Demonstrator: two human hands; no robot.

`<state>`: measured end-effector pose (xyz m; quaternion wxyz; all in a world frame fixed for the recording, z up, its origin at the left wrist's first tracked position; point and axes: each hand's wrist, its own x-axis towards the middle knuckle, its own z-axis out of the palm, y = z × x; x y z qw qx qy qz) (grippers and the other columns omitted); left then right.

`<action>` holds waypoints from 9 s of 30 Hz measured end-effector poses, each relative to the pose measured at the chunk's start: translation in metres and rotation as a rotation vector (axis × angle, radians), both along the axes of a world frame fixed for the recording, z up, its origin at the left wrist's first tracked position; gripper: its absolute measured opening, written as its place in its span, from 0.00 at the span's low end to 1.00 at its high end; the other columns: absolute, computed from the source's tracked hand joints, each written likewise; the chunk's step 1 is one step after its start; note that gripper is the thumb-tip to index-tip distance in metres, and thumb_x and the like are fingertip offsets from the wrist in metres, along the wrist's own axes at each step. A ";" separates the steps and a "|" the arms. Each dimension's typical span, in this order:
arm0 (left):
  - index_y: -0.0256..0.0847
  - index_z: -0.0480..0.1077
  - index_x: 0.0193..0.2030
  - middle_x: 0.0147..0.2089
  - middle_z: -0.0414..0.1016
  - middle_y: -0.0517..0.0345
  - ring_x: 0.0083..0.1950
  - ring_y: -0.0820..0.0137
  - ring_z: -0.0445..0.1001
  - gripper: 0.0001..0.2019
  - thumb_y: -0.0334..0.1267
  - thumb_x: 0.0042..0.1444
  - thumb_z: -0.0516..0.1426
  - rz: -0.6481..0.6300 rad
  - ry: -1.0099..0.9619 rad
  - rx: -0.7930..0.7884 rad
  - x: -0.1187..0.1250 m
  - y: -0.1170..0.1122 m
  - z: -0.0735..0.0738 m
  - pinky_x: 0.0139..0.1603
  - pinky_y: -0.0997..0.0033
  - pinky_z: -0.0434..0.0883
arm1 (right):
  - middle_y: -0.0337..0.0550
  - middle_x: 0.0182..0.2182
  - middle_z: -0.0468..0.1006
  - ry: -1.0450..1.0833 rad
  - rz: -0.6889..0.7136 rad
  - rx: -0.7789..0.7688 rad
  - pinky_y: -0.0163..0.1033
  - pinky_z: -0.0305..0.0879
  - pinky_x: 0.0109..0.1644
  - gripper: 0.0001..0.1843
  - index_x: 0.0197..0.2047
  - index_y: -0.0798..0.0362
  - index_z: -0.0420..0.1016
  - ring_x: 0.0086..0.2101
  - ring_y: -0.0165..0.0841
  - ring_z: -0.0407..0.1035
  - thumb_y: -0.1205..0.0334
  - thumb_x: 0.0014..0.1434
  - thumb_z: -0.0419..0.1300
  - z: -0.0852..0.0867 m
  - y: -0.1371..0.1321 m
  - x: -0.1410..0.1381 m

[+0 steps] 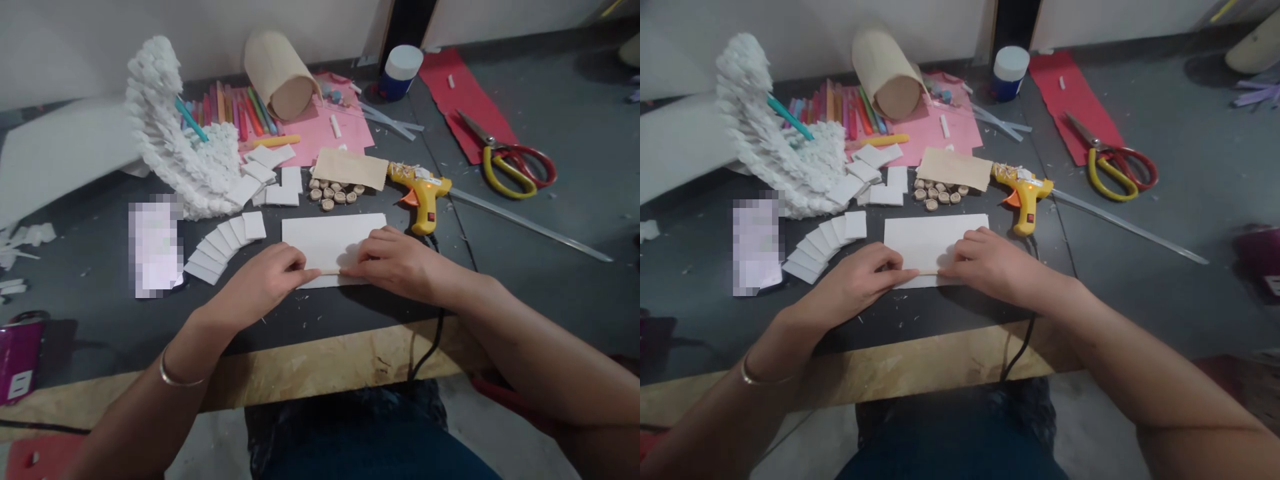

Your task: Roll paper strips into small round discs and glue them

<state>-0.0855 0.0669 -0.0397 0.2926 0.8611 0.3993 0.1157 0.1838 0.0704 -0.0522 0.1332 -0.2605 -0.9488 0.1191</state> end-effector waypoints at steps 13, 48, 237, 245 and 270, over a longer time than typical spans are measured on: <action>0.40 0.74 0.47 0.42 0.72 0.49 0.44 0.67 0.70 0.12 0.32 0.65 0.50 -0.216 0.004 0.226 -0.018 0.005 -0.003 0.42 0.68 0.68 | 0.45 0.32 0.74 -0.003 -0.005 0.001 0.40 0.55 0.41 0.16 0.48 0.50 0.78 0.35 0.35 0.61 0.63 0.69 0.49 -0.001 -0.002 0.001; 0.35 0.74 0.47 0.45 0.75 0.47 0.47 0.63 0.73 0.13 0.32 0.65 0.50 -0.011 0.143 0.378 -0.017 -0.014 0.021 0.46 0.61 0.72 | 0.44 0.33 0.71 -0.157 0.010 0.114 0.41 0.47 0.41 0.20 0.57 0.42 0.71 0.34 0.36 0.57 0.69 0.65 0.51 -0.001 -0.006 -0.008; 0.37 0.67 0.34 0.31 0.81 0.50 0.28 0.69 0.79 0.13 0.45 0.55 0.60 0.533 -0.738 -0.606 0.055 -0.027 -0.003 0.20 0.78 0.70 | 0.30 0.32 0.80 1.497 -0.753 -1.183 0.29 0.75 0.36 0.15 0.32 0.46 0.72 0.28 0.23 0.73 0.51 0.46 0.72 -0.004 0.003 -0.005; 0.38 0.65 0.34 0.31 0.81 0.50 0.28 0.70 0.79 0.12 0.44 0.55 0.60 0.466 -0.740 -0.650 0.055 -0.029 -0.003 0.20 0.79 0.69 | 0.31 0.33 0.82 1.607 -0.779 -1.245 0.27 0.74 0.36 0.15 0.28 0.48 0.73 0.35 0.24 0.76 0.58 0.42 0.75 -0.002 0.002 -0.006; 0.40 0.65 0.30 0.42 0.76 0.54 0.42 0.71 0.76 0.05 0.28 0.54 0.56 0.345 -0.706 0.217 0.060 -0.039 -0.003 0.38 0.71 0.76 | 0.26 0.24 0.75 1.660 -0.570 -1.517 0.38 0.76 0.46 0.14 0.37 0.47 0.70 0.30 0.24 0.74 0.70 0.51 0.67 0.006 -0.001 -0.010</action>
